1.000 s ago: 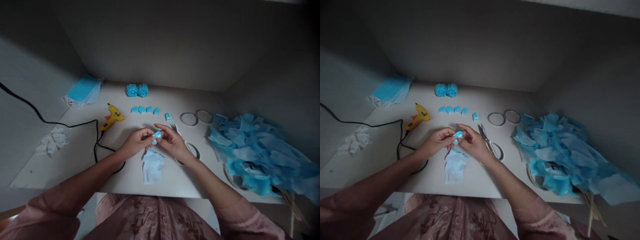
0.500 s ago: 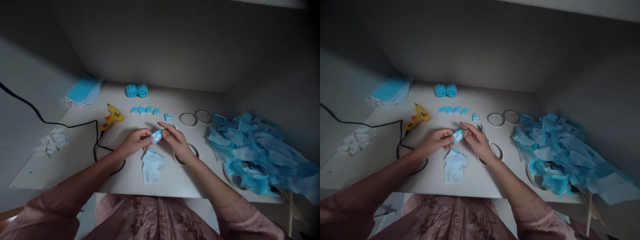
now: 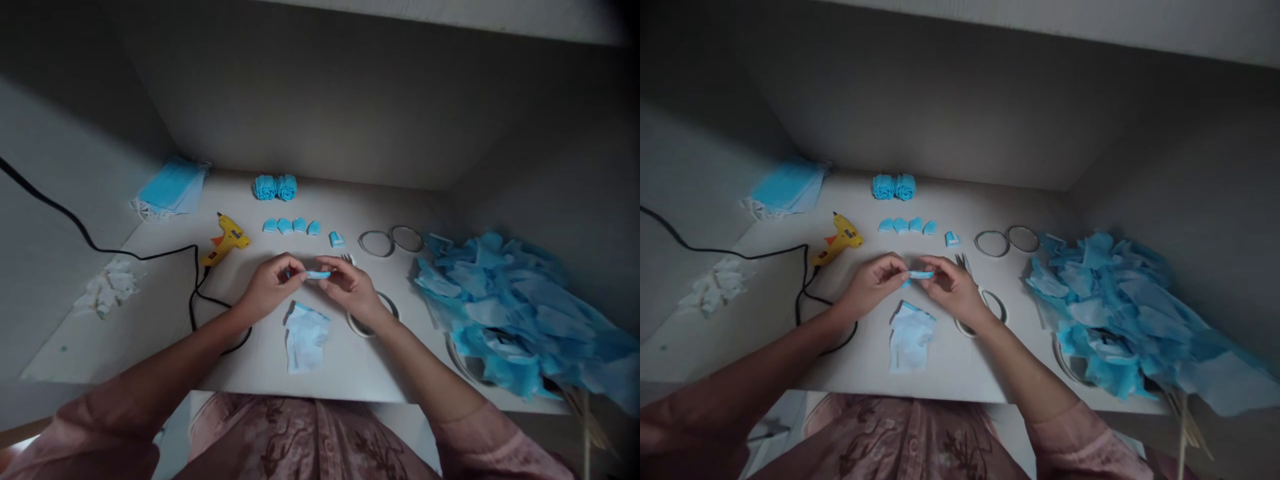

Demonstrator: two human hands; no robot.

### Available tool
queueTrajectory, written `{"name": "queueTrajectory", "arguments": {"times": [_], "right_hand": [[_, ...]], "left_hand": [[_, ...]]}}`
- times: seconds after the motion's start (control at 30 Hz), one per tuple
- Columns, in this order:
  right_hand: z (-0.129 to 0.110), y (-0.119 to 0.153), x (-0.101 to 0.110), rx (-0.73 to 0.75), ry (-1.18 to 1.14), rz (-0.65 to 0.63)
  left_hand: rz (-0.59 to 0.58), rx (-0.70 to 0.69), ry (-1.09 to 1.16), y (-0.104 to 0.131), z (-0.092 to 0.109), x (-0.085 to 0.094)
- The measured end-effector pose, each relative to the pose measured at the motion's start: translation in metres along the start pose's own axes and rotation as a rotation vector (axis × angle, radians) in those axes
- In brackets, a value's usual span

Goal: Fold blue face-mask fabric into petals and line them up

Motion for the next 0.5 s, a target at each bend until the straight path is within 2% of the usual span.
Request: {"name": "queueTrajectory", "arguments": {"times": [0.1,0.17,0.27,0.37,0.5], "right_hand": [[-0.011,0.003,0.003,0.081,0.140,0.092],[-0.018,0.004,0.005,0.150,0.220,0.150],[-0.024,0.005,0.004,0.270,0.288,0.166],[-0.025,0.006,0.003,0.345,0.300,0.157],[-0.024,0.006,0.003,0.345,0.294,0.141]], "left_hand": [[-0.012,-0.160,-0.196,0.000,0.012,0.002],[-0.048,-0.218,-0.267,0.001,0.018,0.002],[-0.092,-0.260,-0.282,0.003,0.022,-0.001],[-0.103,-0.179,-0.245,0.005,0.015,-0.004],[-0.064,0.010,-0.057,0.007,0.002,-0.006]]}}
Point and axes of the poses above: each hand's wrist, its own y-axis away from the middle knuckle, its own x-axis out of the back of the hand, z = x × y, the point moved 4 cm from there along -y, towards the middle knuckle, and after that the axes turned 14 degrees about -x, right-handed, at the moved point
